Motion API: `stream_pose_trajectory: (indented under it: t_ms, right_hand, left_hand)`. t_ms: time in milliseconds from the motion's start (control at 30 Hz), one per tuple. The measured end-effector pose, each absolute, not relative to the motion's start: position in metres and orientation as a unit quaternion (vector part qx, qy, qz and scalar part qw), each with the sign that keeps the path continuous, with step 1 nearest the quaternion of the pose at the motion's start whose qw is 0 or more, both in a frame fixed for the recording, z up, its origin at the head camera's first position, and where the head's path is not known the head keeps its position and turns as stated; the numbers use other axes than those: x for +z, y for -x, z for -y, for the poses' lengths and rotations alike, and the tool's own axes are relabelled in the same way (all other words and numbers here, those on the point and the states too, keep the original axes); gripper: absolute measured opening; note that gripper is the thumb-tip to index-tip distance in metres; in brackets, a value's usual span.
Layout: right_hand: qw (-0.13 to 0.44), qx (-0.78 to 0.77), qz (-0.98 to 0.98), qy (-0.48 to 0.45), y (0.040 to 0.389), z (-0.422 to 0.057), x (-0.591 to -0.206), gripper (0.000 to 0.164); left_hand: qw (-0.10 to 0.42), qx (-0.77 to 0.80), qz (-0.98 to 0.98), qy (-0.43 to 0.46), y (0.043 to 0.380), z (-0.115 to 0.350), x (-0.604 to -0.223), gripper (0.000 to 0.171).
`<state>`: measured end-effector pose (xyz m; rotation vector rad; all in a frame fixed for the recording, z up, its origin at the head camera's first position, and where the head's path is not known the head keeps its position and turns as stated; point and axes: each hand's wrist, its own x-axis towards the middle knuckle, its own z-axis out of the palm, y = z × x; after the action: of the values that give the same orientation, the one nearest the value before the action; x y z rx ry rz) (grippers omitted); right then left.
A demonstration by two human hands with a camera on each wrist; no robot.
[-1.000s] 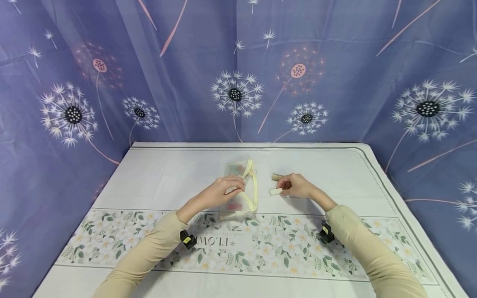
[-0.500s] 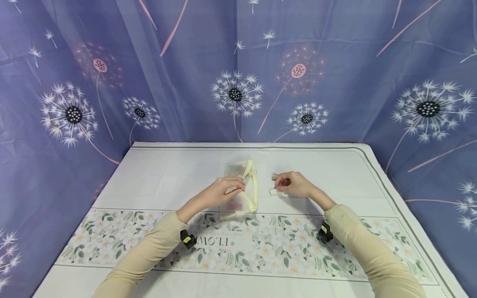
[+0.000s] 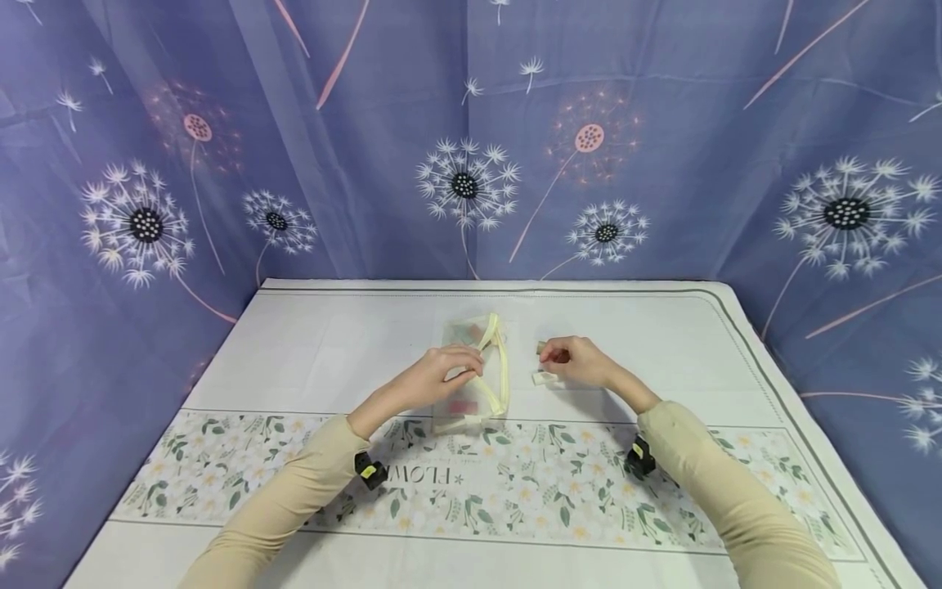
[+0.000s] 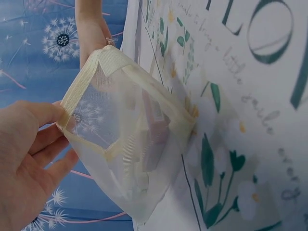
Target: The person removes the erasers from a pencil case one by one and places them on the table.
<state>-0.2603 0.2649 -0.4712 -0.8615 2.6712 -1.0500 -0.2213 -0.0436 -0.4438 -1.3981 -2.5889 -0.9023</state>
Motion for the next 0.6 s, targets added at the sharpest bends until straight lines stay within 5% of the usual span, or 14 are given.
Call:
stream_pose_trajectory:
  t_ms: [600]
  right_hand:
    - [0.064, -0.366, -0.866, 0.334, 0.264, -0.254, -0.470, 0.012]
  left_hand:
    - [0.035, -0.290, 0.845, 0.447, 0.221, 0.043, -0.442, 0.014]
